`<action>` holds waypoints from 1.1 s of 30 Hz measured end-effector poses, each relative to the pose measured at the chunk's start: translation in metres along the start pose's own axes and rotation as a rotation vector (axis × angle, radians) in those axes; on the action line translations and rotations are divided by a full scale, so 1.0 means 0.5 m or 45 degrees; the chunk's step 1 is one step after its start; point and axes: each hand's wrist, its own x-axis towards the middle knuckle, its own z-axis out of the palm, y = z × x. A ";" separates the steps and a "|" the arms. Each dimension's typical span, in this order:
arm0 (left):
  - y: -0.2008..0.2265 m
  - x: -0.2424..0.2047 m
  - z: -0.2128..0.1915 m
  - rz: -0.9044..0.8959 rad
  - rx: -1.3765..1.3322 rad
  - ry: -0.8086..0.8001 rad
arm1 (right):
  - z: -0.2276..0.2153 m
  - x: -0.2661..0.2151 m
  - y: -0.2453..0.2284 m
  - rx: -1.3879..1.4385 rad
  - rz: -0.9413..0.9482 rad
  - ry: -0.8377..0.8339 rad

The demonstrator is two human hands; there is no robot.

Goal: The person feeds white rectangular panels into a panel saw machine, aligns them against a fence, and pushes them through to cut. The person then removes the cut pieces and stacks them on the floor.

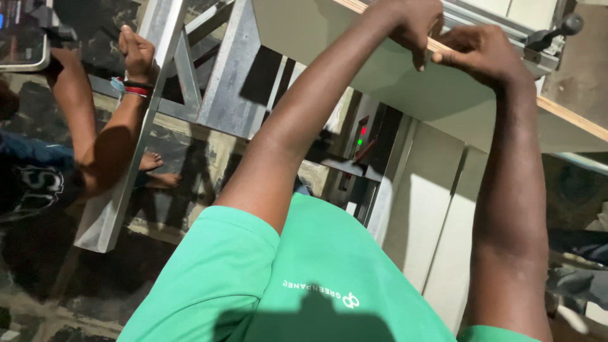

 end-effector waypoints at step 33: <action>0.018 -0.031 0.017 0.081 0.048 0.073 | 0.026 0.020 -0.006 -0.174 0.490 -0.265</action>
